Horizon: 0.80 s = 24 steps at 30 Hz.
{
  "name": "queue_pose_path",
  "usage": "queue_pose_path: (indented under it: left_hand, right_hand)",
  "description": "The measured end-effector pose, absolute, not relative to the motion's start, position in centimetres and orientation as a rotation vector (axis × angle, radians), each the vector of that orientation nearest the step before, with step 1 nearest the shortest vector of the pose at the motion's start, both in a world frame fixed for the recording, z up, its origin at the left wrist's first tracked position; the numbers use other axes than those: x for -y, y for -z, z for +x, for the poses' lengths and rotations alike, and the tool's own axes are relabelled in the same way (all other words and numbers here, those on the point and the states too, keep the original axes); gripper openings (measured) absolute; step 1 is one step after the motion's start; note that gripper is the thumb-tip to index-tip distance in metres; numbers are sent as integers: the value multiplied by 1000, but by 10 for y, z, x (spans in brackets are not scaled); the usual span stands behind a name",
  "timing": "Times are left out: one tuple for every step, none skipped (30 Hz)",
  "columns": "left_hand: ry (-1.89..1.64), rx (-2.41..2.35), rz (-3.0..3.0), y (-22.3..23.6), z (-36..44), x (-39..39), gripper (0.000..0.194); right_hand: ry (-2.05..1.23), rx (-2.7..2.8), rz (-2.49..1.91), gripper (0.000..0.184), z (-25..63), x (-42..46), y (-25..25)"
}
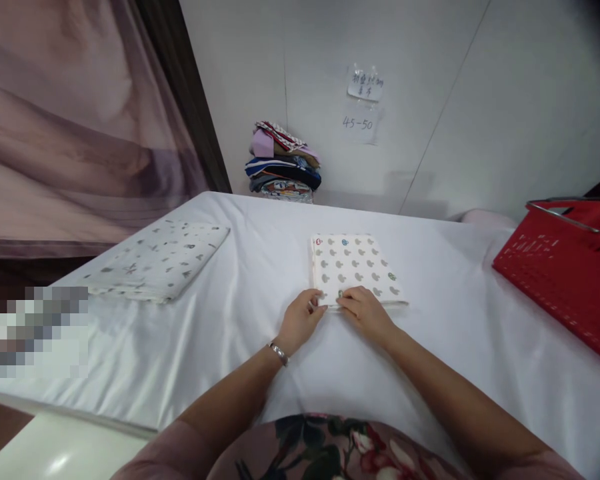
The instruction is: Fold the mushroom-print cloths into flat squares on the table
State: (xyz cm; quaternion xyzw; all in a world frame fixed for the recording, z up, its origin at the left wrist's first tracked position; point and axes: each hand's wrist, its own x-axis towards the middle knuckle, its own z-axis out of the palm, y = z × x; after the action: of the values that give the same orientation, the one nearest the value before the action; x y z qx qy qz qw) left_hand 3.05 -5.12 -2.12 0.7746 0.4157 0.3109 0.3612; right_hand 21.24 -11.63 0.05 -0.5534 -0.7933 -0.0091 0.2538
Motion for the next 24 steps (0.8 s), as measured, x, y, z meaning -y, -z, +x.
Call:
queue_pose_path:
  left_hand:
    - [-817, -1057, 1971, 22, 31, 51, 26]
    - [-831, -1045, 1949, 23, 32, 50, 25]
    - [-842, -1034, 1930, 24, 32, 50, 25]
    - [-850, -1026, 1914, 24, 33, 50, 24]
    - [-860, -1021, 1903, 24, 33, 51, 25]
    - [-869, -1019, 1896, 24, 33, 51, 25]
    - [-875, -1020, 1896, 25, 33, 51, 25]
    - [-876, -1021, 1900, 25, 33, 51, 26]
    - [-877, -1024, 1908, 26, 33, 51, 26]
    - [-880, -1027, 1918, 27, 32, 52, 27]
    - [-886, -1027, 1930, 28, 32, 52, 27]
    - [-894, -1021, 1945, 29, 31, 52, 28]
    - [-903, -1011, 1961, 30, 31, 51, 28]
    - [-909, -998, 1977, 30, 31, 51, 28]
    - [-912, -988, 1993, 30, 30, 51, 28]
    - [-908, -982, 2006, 30, 30, 51, 28]
    - [-900, -983, 2014, 29, 30, 51, 27]
    - [-888, -989, 2017, 28, 29, 51, 27]
    - [-872, -996, 2012, 27, 28, 51, 26]
    - [-856, -1000, 2002, 25, 27, 51, 25]
    - [-843, -1004, 1988, 23, 26, 50, 23]
    - [-838, -1009, 1976, 20, 26, 49, 21]
    - [-841, -1019, 1969, 17, 25, 46, 18]
    - [-851, -1035, 1970, 13, 25, 42, 17]
  right_hand:
    - [31, 2149, -1506, 20, 212, 116, 1]
    - [38, 2143, -1508, 20, 211, 115, 2]
    - [47, 2137, -1511, 20, 211, 114, 3]
    - [56, 2132, -1514, 20, 210, 113, 4]
    - [67, 2130, -1517, 20, 210, 112, 4]
    - [82, 2129, -1519, 20, 209, 112, 5]
    - [98, 2134, -1520, 21, 208, 112, 6]
    - [118, 2145, -1516, 21, 207, 112, 6]
    - [138, 2158, -1511, 22, 206, 112, 7]
    - [155, 2172, -1508, 23, 205, 113, 8]
    - [168, 2186, -1507, 23, 204, 113, 9]
    - [176, 2199, -1506, 23, 203, 114, 10]
    - [181, 2207, -1505, 22, 203, 114, 11]
    - [184, 2210, -1505, 22, 203, 114, 13]
    - [186, 2213, -1498, 21, 203, 114, 14]
    - [193, 2212, -1486, 21, 203, 114, 15]
    - [201, 2209, -1472, 22, 203, 114, 16]
    - [210, 2201, -1460, 23, 204, 114, 16]
    - [219, 2193, -1449, 24, 203, 113, 17]
    - [226, 2183, -1442, 25, 203, 113, 18]
    - [235, 2172, -1436, 26, 203, 113, 18]
    - [243, 2164, -1429, 27, 203, 113, 19]
    - [253, 2158, -1424, 27, 202, 113, 20]
    - [266, 2153, -1418, 27, 202, 113, 21]
